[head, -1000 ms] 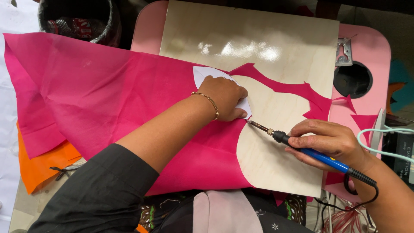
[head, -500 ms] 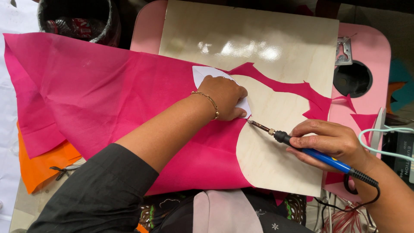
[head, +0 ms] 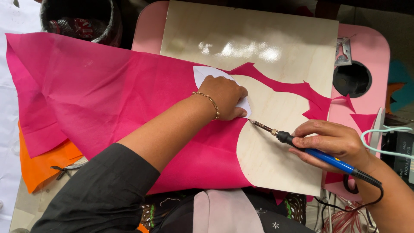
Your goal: Cutting out fabric shapes using a heat tool and a paper template on a cutting table.
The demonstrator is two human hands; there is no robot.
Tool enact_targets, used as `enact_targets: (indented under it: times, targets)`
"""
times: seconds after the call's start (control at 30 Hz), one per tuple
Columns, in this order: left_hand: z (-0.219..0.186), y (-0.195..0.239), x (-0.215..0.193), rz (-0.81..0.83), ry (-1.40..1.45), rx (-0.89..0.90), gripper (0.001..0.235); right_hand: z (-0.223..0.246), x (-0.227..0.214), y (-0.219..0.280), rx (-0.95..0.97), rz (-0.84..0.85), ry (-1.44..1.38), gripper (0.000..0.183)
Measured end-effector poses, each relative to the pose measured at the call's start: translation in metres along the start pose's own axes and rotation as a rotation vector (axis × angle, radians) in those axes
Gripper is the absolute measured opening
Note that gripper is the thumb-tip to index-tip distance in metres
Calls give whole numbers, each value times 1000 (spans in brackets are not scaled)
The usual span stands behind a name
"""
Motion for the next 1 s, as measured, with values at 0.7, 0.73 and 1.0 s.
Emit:
enact_targets:
  times: [0.7, 0.73, 1.0]
  targets:
    - [-27, 53, 49, -893, 38, 1, 13, -12, 48, -46, 86, -505, 441, 24]
    - [-27, 52, 56, -897, 38, 1, 13, -17, 54, -47, 82, -506, 443, 24]
    - [-30, 60, 84, -973, 40, -37, 37, -39, 92, -64, 202, -320, 479, 34]
Point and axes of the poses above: each hand's wrist, its own y-axis away from the middle knuckle, its own x-axis out of the palm, z = x × y, the point moved 3 cm from there along -y, towards the middle knuckle, and after that the axes turned 5 degrees about -x, right-handed, at the moved point
